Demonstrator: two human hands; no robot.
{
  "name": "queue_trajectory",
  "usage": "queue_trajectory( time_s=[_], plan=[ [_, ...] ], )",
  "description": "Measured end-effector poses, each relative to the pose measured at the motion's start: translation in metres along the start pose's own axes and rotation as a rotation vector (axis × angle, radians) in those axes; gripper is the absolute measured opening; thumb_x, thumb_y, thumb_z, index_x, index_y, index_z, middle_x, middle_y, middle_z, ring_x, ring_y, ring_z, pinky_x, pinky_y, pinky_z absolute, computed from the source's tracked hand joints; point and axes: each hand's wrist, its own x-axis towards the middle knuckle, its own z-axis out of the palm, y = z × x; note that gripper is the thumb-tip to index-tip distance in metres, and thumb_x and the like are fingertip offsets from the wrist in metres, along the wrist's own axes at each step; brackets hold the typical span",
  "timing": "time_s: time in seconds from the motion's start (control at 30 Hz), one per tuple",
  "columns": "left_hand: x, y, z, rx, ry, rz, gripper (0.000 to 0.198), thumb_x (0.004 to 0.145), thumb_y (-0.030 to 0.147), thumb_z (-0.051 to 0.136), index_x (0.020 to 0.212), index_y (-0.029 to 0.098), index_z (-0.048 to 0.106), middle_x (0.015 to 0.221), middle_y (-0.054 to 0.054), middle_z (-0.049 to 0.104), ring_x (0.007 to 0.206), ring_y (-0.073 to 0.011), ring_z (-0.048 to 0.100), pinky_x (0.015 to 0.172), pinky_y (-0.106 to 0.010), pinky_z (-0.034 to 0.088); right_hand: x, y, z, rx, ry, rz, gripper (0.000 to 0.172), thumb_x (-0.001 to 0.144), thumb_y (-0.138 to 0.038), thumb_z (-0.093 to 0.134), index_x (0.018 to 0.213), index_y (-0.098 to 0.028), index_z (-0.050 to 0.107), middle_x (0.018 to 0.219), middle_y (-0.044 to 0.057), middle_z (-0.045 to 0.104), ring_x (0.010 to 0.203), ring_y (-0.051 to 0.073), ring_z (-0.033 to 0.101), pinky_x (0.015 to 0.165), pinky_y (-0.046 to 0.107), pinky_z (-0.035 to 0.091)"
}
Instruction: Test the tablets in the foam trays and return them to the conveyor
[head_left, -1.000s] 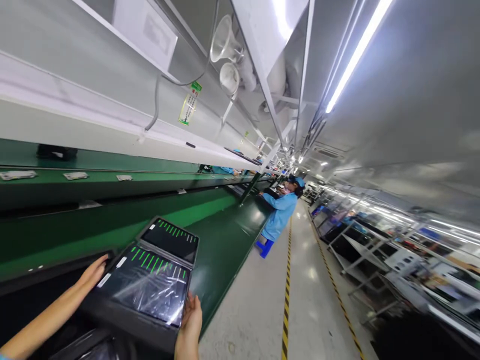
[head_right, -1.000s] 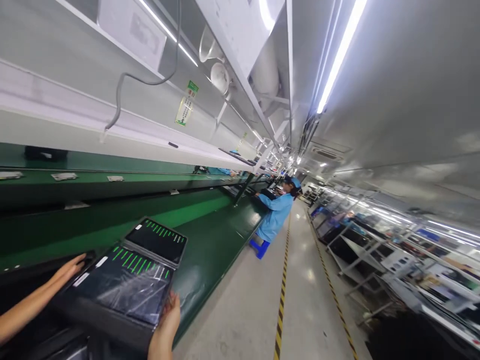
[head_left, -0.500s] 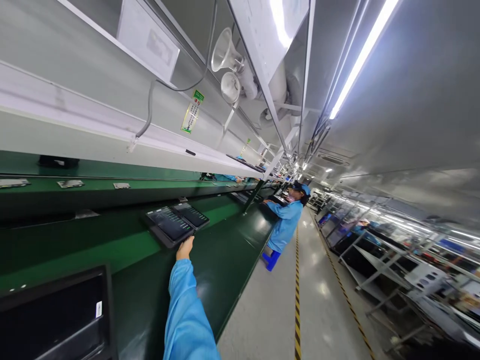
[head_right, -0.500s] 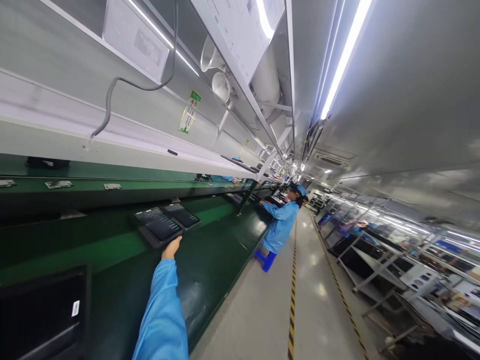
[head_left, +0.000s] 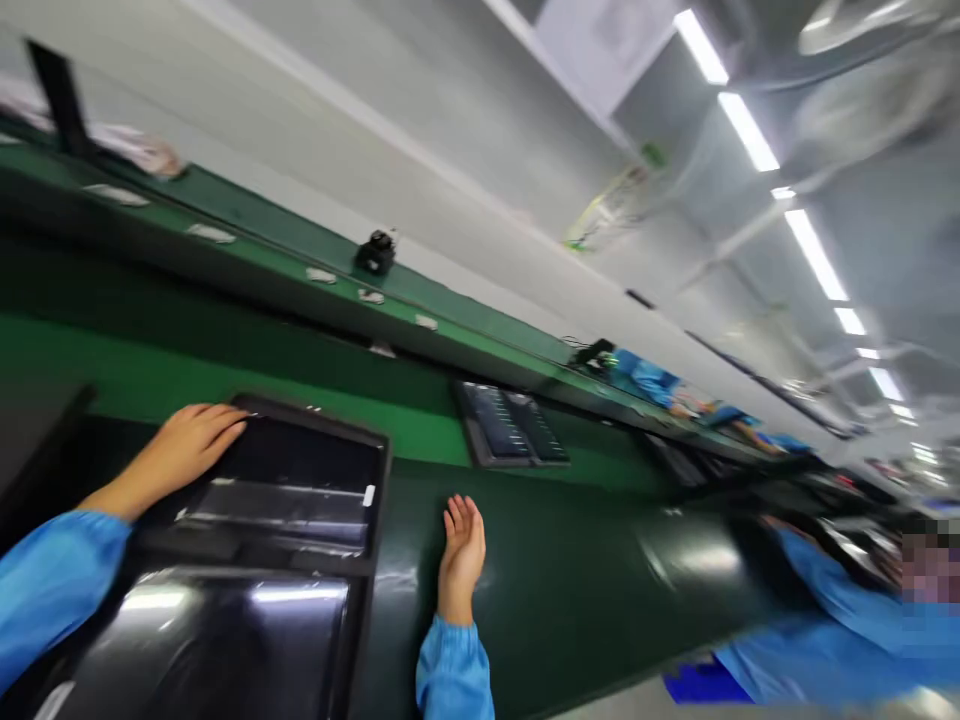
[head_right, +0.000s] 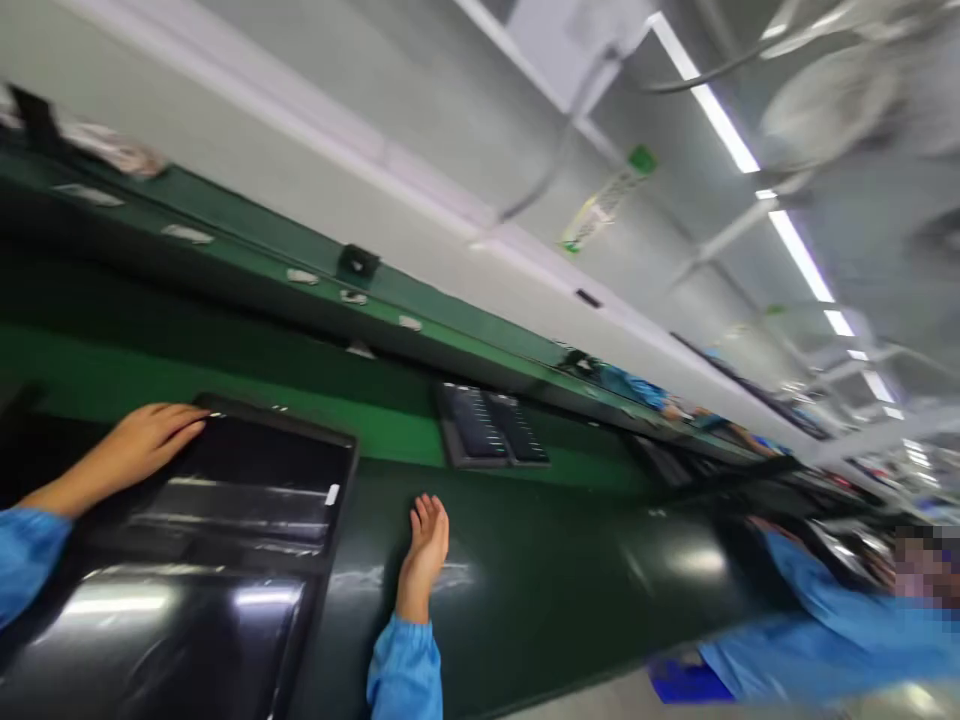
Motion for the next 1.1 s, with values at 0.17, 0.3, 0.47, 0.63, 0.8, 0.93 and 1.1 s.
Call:
queue_trajectory(
  time_s=[0.17,0.3,0.47,0.63,0.8,0.93,1.1],
  plan=[
    [-0.007,-0.05,-0.016,0.307,-0.041,-0.075,0.05,0.097,0.046,0.032,0.125,0.028,0.07,0.131,-0.01,0.065,0.125,-0.0369,0.052,0.115,-0.064,0.028,-0.078,0.008,0.02,-0.181,-0.361,0.057,0.04,0.091,-0.054,0.062,0.105,-0.018,0.076,0.127,0.014,0.07,0.123,0.029,0.063,0.103,0.044,0.05],
    [0.012,-0.046,-0.01,0.395,-0.077,0.031,0.044,0.098,0.043,0.037,0.121,0.029,0.071,0.129,-0.01,0.063,0.129,-0.0364,0.047,0.116,-0.063,0.026,-0.111,-0.019,0.037,-0.348,-0.475,-0.065,0.033,0.093,-0.045,0.061,0.114,-0.022,0.073,0.136,0.012,0.065,0.131,0.027,0.058,0.113,0.048,0.043],
    [0.01,-0.056,-0.013,0.382,-0.109,0.03,0.044,0.098,0.043,0.038,0.123,0.026,0.07,0.124,-0.014,0.062,0.126,-0.0382,0.047,0.11,-0.061,0.032,-0.133,-0.029,0.05,-0.551,-0.567,-0.134,0.033,0.095,-0.038,0.059,0.123,-0.022,0.068,0.147,0.013,0.056,0.141,0.026,0.048,0.118,0.051,0.037],
    [0.008,-0.062,-0.012,0.321,-0.118,0.024,0.048,0.099,0.043,0.035,0.133,0.026,0.064,0.128,-0.015,0.058,0.132,-0.0397,0.043,0.109,-0.06,0.032,-0.161,-0.034,0.033,-0.623,-0.527,-0.129,0.033,0.097,-0.036,0.055,0.125,-0.022,0.066,0.148,0.013,0.055,0.141,0.026,0.048,0.118,0.051,0.038],
    [0.007,-0.059,-0.018,0.31,-0.15,-0.014,0.045,0.1,0.043,0.036,0.129,0.026,0.066,0.13,-0.012,0.055,0.133,-0.0366,0.04,0.111,-0.056,0.03,-0.201,-0.044,0.01,-0.695,-0.53,-0.094,0.031,0.098,-0.034,0.055,0.124,-0.023,0.066,0.149,0.012,0.053,0.142,0.027,0.048,0.117,0.051,0.041],
    [0.009,-0.06,-0.022,0.285,-0.207,-0.039,0.044,0.101,0.041,0.039,0.134,0.023,0.062,0.136,-0.012,0.05,0.134,-0.0357,0.036,0.112,-0.057,0.029,-0.23,-0.051,-0.006,-0.78,-0.682,-0.133,0.043,0.097,-0.03,0.058,0.14,-0.029,0.056,0.16,0.009,0.04,0.153,0.03,0.029,0.122,0.057,0.033],
    [0.014,-0.064,-0.021,0.249,-0.262,-0.082,0.044,0.101,0.04,0.038,0.138,0.025,0.059,0.139,-0.011,0.047,0.137,-0.036,0.034,0.113,-0.056,0.027,-0.246,-0.057,-0.022,-0.818,-0.781,-0.105,0.056,0.096,-0.025,0.057,0.15,-0.031,0.043,0.164,0.008,0.035,0.155,0.03,0.026,0.121,0.058,0.033]
  ],
)
